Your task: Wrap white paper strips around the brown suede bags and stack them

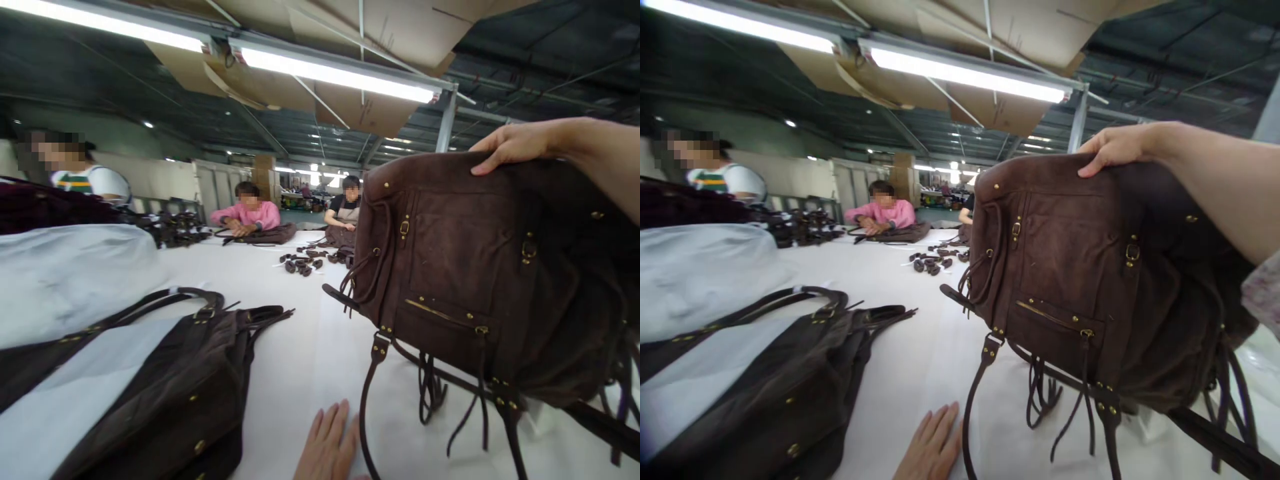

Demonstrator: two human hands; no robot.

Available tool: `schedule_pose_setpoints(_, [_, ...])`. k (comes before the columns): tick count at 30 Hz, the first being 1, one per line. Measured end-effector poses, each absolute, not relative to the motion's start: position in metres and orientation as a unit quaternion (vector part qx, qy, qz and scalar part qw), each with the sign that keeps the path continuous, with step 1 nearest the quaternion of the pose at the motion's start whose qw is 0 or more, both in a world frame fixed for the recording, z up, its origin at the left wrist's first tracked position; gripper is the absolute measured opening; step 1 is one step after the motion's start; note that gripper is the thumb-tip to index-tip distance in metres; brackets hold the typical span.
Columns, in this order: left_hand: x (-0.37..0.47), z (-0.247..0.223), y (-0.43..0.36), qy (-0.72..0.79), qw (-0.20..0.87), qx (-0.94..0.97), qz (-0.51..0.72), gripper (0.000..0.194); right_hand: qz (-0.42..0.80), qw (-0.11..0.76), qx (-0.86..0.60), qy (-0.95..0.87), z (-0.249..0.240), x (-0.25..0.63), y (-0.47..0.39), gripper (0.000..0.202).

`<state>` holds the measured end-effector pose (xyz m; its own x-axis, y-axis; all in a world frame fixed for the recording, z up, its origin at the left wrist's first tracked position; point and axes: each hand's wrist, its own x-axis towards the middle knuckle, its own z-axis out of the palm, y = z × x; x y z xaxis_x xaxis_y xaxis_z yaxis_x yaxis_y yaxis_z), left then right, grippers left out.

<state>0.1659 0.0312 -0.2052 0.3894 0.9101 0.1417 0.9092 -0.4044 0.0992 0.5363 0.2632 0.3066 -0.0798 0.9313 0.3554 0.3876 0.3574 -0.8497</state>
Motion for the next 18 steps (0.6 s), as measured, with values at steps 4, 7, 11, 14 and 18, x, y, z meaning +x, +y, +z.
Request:
schedule_pose_setpoints(4, [0.162, -0.217, 0.039, 0.551, -0.006, 0.832, 0.069, 0.056, 0.116, 0.405, -0.454, -0.785, 0.335, 0.502, 0.273, 0.060])
schedule_pose_setpoints(7, [0.168, -0.208, 0.041, 0.570, 0.036, 0.819, 0.049, 0.061, -0.006, 0.364, -0.457, -0.811, 0.362, 0.490, 0.250, 0.065])
schedule_pose_setpoints(11, [0.185, -0.180, 0.032, 0.584, 0.092, 0.806, 0.029, 0.078, -0.167, 0.348, -0.383, -0.839, 0.332, 0.467, 0.195, 0.062])
schedule_pose_setpoints(14, [0.196, -0.165, 0.021, 0.591, 0.096, 0.799, 0.059, 0.075, -0.202, 0.330, -0.279, -0.879, 0.221, 0.440, 0.148, 0.038])
schedule_pose_setpoints(18, [0.201, -0.166, 0.011, 0.610, 0.096, 0.782, 0.089, 0.068, -0.082, 0.232, -0.263, -0.933, 0.000, 0.403, 0.090, 0.050])
